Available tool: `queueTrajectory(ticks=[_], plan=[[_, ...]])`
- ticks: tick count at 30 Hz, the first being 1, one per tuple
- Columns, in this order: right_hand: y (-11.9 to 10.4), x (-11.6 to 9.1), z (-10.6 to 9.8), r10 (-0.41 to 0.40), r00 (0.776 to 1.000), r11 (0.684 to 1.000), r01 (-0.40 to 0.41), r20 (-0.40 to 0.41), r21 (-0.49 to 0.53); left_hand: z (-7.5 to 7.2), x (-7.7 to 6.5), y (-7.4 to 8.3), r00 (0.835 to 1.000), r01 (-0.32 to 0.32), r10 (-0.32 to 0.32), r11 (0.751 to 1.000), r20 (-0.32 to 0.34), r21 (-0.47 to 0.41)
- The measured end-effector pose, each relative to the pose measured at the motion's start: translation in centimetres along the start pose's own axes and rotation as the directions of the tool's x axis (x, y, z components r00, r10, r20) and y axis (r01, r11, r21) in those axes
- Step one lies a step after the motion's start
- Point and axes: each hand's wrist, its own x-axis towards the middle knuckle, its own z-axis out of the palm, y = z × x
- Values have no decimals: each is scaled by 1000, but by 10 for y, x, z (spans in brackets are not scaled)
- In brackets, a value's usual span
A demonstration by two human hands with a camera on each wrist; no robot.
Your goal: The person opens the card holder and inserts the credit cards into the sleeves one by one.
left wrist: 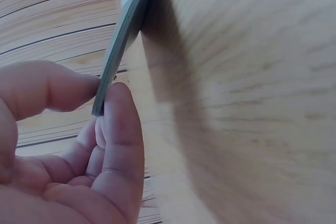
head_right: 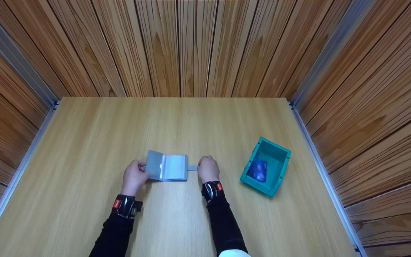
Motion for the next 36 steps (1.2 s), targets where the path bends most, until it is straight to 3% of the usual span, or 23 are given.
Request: queueTrajectory(ticks=[14, 20, 30, 36], plan=[[0, 1, 1, 26, 999, 1000, -26, 32, -13, 1, -1, -6, 996, 59, -65, 994, 54, 90], [0, 1, 1, 55, 997, 998, -55, 54, 1, 3, -2, -10, 997, 52, -60, 990, 58, 129], [-1, 1, 0, 40, 999, 999, -39, 34, -27, 2, 0, -4, 989, 93, -112, 980, 98, 178], [-1, 1, 0, 55, 998, 998, -54, 44, -8, 2, 0, -4, 990, 78, -99, 978, 99, 195]])
